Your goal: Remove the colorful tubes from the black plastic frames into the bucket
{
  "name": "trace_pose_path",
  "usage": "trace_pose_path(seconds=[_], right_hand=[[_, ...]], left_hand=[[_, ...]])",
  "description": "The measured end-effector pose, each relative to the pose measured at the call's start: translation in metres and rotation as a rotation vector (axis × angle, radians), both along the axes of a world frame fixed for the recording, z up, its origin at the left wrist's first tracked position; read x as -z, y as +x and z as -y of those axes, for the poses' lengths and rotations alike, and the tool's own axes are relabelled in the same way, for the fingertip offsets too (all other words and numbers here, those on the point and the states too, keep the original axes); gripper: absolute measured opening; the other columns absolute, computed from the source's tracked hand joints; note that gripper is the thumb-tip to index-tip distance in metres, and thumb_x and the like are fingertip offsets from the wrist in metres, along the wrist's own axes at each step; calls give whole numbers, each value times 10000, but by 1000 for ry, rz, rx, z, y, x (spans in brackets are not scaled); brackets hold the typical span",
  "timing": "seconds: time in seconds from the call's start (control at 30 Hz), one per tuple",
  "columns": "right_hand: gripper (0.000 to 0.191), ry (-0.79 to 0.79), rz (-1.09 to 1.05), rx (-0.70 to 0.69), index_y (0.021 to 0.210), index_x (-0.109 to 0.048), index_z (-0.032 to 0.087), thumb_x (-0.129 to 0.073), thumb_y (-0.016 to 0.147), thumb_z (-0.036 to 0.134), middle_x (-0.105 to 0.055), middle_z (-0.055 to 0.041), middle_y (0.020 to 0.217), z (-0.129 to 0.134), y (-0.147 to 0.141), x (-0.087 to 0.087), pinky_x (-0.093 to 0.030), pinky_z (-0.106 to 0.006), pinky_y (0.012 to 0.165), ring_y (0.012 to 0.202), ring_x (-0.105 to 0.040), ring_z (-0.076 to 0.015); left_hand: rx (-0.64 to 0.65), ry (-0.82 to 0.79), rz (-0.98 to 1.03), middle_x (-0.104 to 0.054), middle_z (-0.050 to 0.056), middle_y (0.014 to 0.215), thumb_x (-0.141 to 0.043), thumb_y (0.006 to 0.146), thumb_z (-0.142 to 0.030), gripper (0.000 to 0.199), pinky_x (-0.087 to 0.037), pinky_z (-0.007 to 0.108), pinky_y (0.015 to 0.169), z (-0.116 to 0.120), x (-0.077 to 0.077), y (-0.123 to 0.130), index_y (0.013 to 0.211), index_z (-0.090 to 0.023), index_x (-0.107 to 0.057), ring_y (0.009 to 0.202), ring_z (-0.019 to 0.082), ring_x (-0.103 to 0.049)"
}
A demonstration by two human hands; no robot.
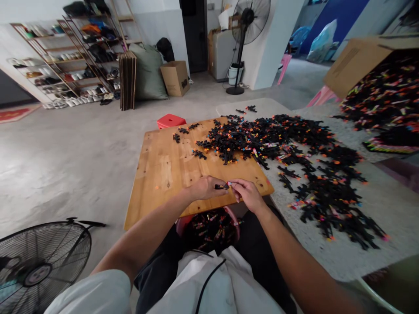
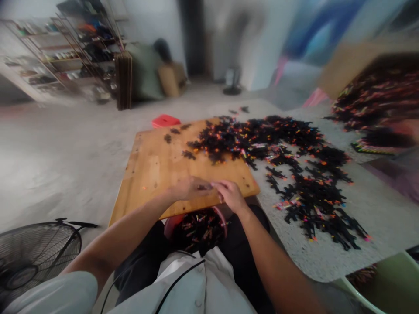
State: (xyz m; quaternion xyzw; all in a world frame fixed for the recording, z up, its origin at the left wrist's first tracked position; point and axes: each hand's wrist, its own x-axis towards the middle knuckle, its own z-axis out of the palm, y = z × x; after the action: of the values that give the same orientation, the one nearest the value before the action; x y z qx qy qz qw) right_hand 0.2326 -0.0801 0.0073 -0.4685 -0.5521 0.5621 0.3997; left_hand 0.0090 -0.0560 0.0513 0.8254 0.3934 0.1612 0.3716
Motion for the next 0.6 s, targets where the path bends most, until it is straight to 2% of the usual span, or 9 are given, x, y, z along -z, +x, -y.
trace_pose_path(seconds=[0.2,0.37,0.47,0.6], right_hand=[[385,142,237,-82,1061,-790,191,-639,919,515,-607,13,586,5,10,-18,-457,-267,528,533,-550,-156],[331,246,300,-105,1056,-803,197,-632,933,453,-748,-60,811,13,12,-36,-530,-283,672,797,-697,-220],[308,264,304,-124,1046,-804,194,-628,942,424,-770,-69,877,18,12,-37,-544,-283,709,853,-714,-225],[341,177,296,-215,1106,-804,202,-603,967,440,-781,-51,864,27,17,-22,-555,-287,703,816,-721,-217]], left_hand=[[73,-98,33,-692,-2,734,-662,910,-533,399,-414,213,616,0,-6,-2,1041,-180,-790,671,132,-575],[36,-270,46,-600,-26,627,-662,892,-537,423,-351,212,512,2,-11,2,1006,-153,-799,547,102,-496],[53,-196,36,-616,-21,639,-678,878,-518,405,-359,206,532,3,-11,2,993,-153,-811,559,96,-501],[86,-31,-55,-729,3,760,-649,906,-522,367,-385,204,592,7,-6,5,1016,-214,-814,634,110,-584]])
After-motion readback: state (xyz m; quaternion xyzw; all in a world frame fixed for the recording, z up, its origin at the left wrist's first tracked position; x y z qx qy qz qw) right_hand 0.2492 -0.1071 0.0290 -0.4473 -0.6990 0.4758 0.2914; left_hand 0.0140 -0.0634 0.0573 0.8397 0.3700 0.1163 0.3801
